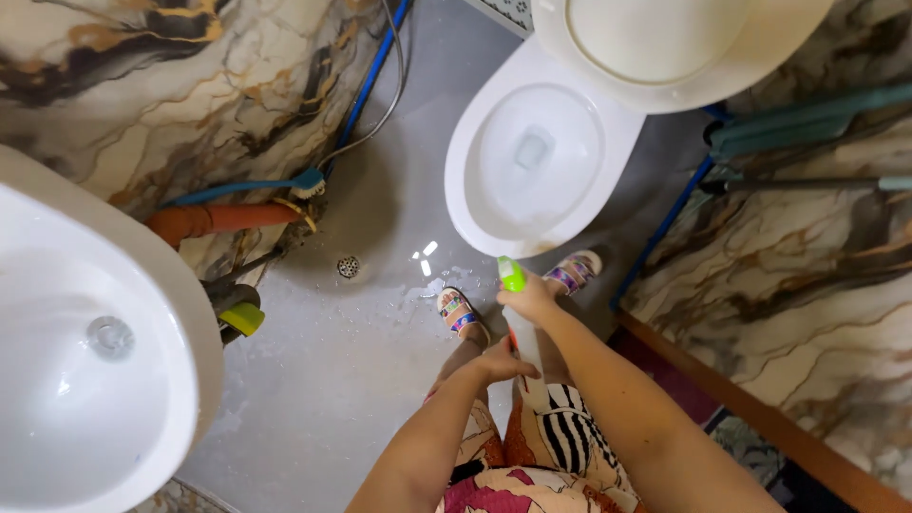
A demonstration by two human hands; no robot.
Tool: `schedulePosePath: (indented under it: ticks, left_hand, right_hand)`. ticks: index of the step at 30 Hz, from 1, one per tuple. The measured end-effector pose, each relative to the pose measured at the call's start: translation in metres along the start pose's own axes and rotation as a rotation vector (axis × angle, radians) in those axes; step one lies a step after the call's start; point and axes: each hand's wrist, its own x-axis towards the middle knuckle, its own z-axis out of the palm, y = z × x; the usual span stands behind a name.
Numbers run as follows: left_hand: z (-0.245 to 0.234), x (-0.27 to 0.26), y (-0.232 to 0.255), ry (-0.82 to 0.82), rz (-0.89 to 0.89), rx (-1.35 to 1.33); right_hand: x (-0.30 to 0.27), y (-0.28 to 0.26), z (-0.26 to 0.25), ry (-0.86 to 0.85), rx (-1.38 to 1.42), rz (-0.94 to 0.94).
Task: The person sprays a toilet and sink with a cleaning solution, then wipes the sink, faucet, and toilet seat with a sponge. They finish by rinsing the sink and faucet with water from the tap and a handheld sprayer.
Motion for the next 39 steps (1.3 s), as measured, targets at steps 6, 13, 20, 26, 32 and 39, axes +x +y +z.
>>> schedulePosePath:
  ticks: [6,13,20,26,32,39]
  left_hand:
    - [0.001,0.018,0.003,-0.011,0.043,0.220]
    - [-0.016,0.039,0.028,0.039,0.131,0.589]
    - [-0.094,0.076,0.263,0.621,0.474,0.748]
    - [-0.082,0.019,0.546,0.855,0.676,0.862]
    - [-0.071,0.027,0.653,0.849,0.359,1.171]
    - [-0.079,-0.011,0.556,0.950,0.574,0.988]
  right_hand:
    - [-0.005,0.031,-0.039,0.296,0.212,0.110]
    - [0.005,0.004,-0.150,0.438,0.575,0.105]
    - [0.038,-0.042,-0.230,0.259,0.409,-0.112]
    - [0.034,-0.076,-0.272,0.309,0.324,-0.151]
    - [-0.018,-0.116,-0.355,0.210,0.398,-0.305]
    - [-0.065,-0.135,-0.434,0.200,0.287,-0.344]
